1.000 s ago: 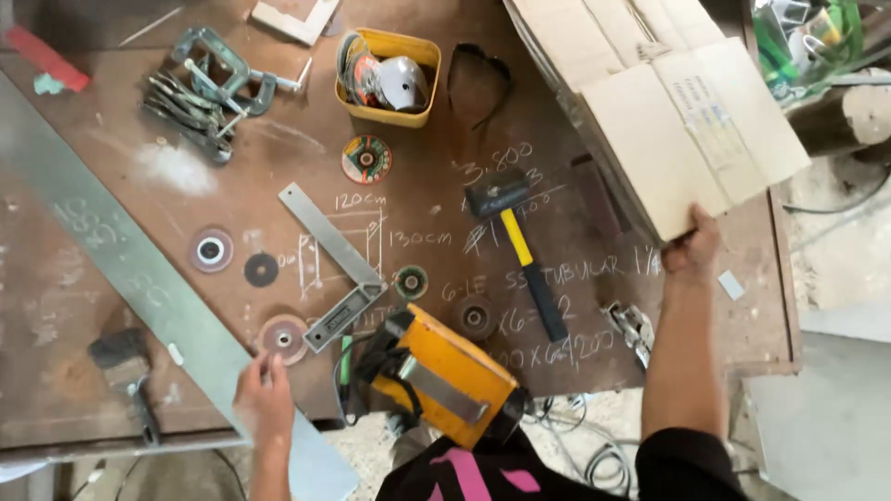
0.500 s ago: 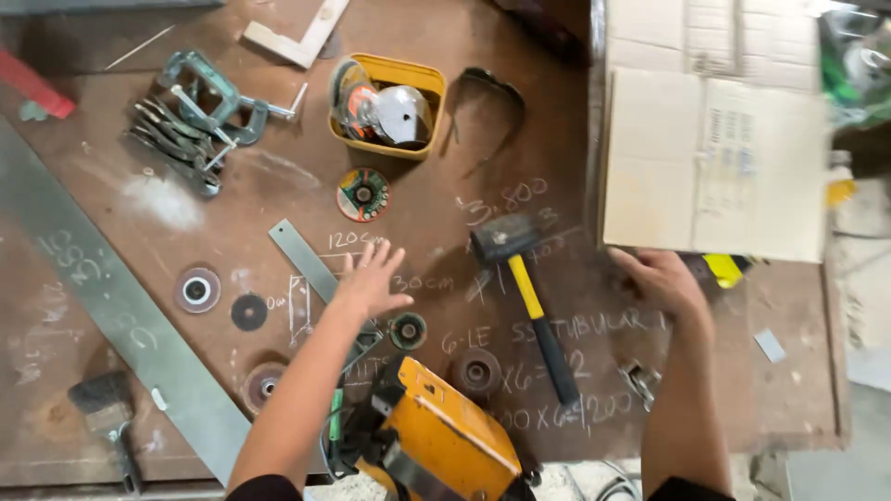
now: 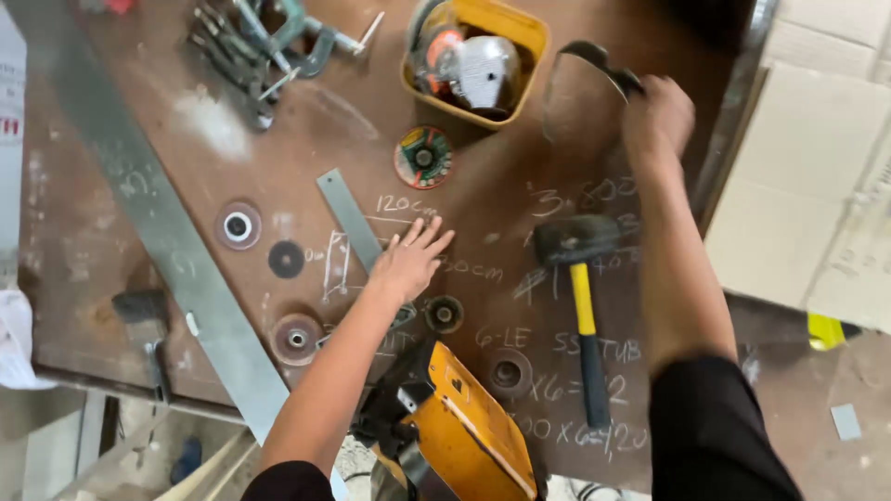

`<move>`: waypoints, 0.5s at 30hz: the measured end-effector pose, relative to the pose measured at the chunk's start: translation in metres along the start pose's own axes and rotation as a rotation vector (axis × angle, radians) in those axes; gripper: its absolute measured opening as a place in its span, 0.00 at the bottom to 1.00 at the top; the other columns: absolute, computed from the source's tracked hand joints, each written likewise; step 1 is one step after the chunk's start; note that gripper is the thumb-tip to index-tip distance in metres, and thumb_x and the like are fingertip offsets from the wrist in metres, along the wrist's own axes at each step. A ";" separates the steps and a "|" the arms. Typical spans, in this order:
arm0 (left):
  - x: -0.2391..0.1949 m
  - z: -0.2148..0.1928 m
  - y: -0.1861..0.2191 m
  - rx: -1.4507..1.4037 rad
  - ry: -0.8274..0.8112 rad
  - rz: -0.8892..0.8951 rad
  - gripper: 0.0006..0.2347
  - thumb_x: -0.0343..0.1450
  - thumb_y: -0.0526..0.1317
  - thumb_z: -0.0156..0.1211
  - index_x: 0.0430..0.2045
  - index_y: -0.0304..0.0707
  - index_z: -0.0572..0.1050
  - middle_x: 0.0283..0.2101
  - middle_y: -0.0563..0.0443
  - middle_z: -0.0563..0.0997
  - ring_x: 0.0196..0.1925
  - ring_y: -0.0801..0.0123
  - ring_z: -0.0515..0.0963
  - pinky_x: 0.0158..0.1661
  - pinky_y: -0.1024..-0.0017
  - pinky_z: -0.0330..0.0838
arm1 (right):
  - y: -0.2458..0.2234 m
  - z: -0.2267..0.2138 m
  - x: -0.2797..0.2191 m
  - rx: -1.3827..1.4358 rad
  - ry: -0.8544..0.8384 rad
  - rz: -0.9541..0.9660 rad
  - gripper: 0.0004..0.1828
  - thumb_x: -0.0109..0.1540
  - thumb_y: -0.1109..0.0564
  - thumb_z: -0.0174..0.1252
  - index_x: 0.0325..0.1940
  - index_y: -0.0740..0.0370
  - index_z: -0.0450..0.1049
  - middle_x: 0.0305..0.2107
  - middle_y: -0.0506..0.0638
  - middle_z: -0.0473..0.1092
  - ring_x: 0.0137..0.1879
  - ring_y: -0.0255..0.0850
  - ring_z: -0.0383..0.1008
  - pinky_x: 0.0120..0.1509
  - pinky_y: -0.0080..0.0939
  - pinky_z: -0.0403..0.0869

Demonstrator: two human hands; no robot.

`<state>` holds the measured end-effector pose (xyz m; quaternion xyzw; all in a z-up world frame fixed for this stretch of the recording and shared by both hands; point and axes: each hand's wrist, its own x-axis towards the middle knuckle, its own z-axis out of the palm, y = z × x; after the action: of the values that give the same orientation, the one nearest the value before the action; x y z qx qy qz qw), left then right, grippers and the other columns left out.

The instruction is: Using a hammer and metal bar to position and secure a bracket onto a stainless steel cabinet frame.

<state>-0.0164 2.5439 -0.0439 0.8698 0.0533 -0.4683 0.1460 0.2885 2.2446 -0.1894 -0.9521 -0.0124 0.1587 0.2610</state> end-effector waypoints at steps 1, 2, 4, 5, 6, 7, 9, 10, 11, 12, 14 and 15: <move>0.000 -0.007 -0.003 0.002 0.002 0.010 0.29 0.75 0.44 0.51 0.73 0.61 0.49 0.79 0.56 0.43 0.79 0.55 0.45 0.71 0.46 0.48 | -0.021 -0.029 -0.036 0.038 0.082 -0.289 0.10 0.63 0.63 0.57 0.46 0.60 0.81 0.37 0.61 0.74 0.43 0.59 0.75 0.49 0.55 0.75; 0.002 -0.018 -0.006 0.011 0.009 0.024 0.27 0.76 0.40 0.47 0.72 0.61 0.51 0.78 0.58 0.45 0.79 0.56 0.47 0.70 0.47 0.51 | -0.048 -0.059 -0.068 0.081 0.168 -0.577 0.15 0.60 0.67 0.58 0.48 0.62 0.82 0.36 0.61 0.73 0.41 0.59 0.74 0.45 0.56 0.74; -0.013 -0.046 0.000 -0.133 -0.004 -0.022 0.31 0.71 0.32 0.44 0.72 0.64 0.52 0.78 0.62 0.47 0.78 0.60 0.52 0.70 0.53 0.56 | -0.056 -0.031 -0.135 -0.035 -0.073 -0.612 0.12 0.57 0.66 0.58 0.43 0.61 0.79 0.34 0.58 0.73 0.40 0.56 0.74 0.42 0.54 0.74; -0.019 -0.059 0.006 -0.274 -0.022 -0.062 0.37 0.65 0.24 0.40 0.71 0.66 0.54 0.78 0.66 0.50 0.77 0.65 0.56 0.70 0.59 0.61 | -0.056 -0.020 -0.170 -0.151 -0.312 -0.635 0.10 0.53 0.66 0.58 0.38 0.61 0.76 0.32 0.56 0.73 0.39 0.52 0.75 0.39 0.51 0.75; -0.017 -0.060 0.009 -0.268 -0.017 -0.039 0.37 0.65 0.24 0.40 0.71 0.66 0.54 0.78 0.66 0.50 0.77 0.65 0.56 0.70 0.59 0.61 | -0.066 -0.017 -0.182 -0.165 -0.295 -0.623 0.10 0.53 0.66 0.58 0.38 0.61 0.76 0.32 0.56 0.73 0.39 0.52 0.75 0.39 0.51 0.75; -0.015 -0.061 0.012 -0.233 -0.081 -0.110 0.36 0.69 0.25 0.40 0.73 0.67 0.52 0.79 0.65 0.49 0.75 0.61 0.59 0.69 0.57 0.63 | -0.077 -0.013 -0.194 -0.207 -0.384 -0.712 0.10 0.54 0.62 0.61 0.40 0.58 0.77 0.35 0.53 0.74 0.43 0.50 0.75 0.45 0.50 0.73; -0.008 -0.047 0.004 -0.190 -0.136 -0.181 0.34 0.73 0.27 0.40 0.75 0.68 0.50 0.80 0.64 0.48 0.73 0.58 0.62 0.67 0.55 0.64 | -0.088 -0.005 -0.193 -0.248 -0.466 -0.799 0.11 0.55 0.59 0.63 0.42 0.54 0.78 0.38 0.51 0.74 0.46 0.48 0.75 0.52 0.50 0.72; -0.004 -0.029 -0.003 -0.134 -0.007 -0.056 0.32 0.72 0.29 0.43 0.73 0.60 0.51 0.78 0.61 0.49 0.75 0.59 0.58 0.68 0.54 0.60 | -0.084 -0.004 -0.183 -0.187 -0.426 -0.890 0.16 0.51 0.54 0.66 0.43 0.54 0.79 0.36 0.52 0.74 0.45 0.50 0.74 0.49 0.51 0.71; 0.002 -0.010 -0.011 -0.077 0.120 0.072 0.31 0.71 0.30 0.46 0.72 0.52 0.52 0.77 0.59 0.51 0.77 0.61 0.53 0.69 0.53 0.57 | -0.080 -0.003 -0.173 -0.126 -0.386 -0.980 0.23 0.46 0.49 0.70 0.44 0.55 0.81 0.35 0.52 0.75 0.44 0.52 0.74 0.46 0.52 0.70; 0.000 -0.013 -0.005 -0.082 0.116 0.076 0.31 0.71 0.30 0.46 0.72 0.52 0.52 0.77 0.59 0.51 0.77 0.61 0.53 0.69 0.53 0.57 | -0.071 -0.004 -0.132 -0.131 -0.391 -0.976 0.23 0.46 0.49 0.70 0.44 0.55 0.81 0.35 0.52 0.75 0.44 0.52 0.74 0.46 0.52 0.70; -0.003 -0.022 0.004 -0.067 0.053 -0.023 0.28 0.73 0.33 0.46 0.71 0.53 0.53 0.78 0.61 0.49 0.78 0.62 0.51 0.70 0.53 0.55 | -0.058 -0.006 -0.045 0.072 -0.127 -0.647 0.04 0.57 0.57 0.66 0.36 0.55 0.79 0.29 0.53 0.72 0.35 0.51 0.72 0.37 0.51 0.71; -0.003 -0.018 0.006 -0.067 0.058 -0.026 0.28 0.73 0.33 0.46 0.71 0.53 0.53 0.78 0.61 0.49 0.78 0.62 0.51 0.70 0.53 0.55 | -0.030 0.004 -0.006 0.073 -0.125 -0.653 0.04 0.57 0.57 0.66 0.36 0.55 0.79 0.29 0.53 0.72 0.35 0.51 0.72 0.37 0.51 0.71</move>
<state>-0.0023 2.5439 -0.0314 0.8770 0.0844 -0.4424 0.1676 0.2836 2.2720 -0.1758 -0.8764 -0.3271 0.1250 0.3306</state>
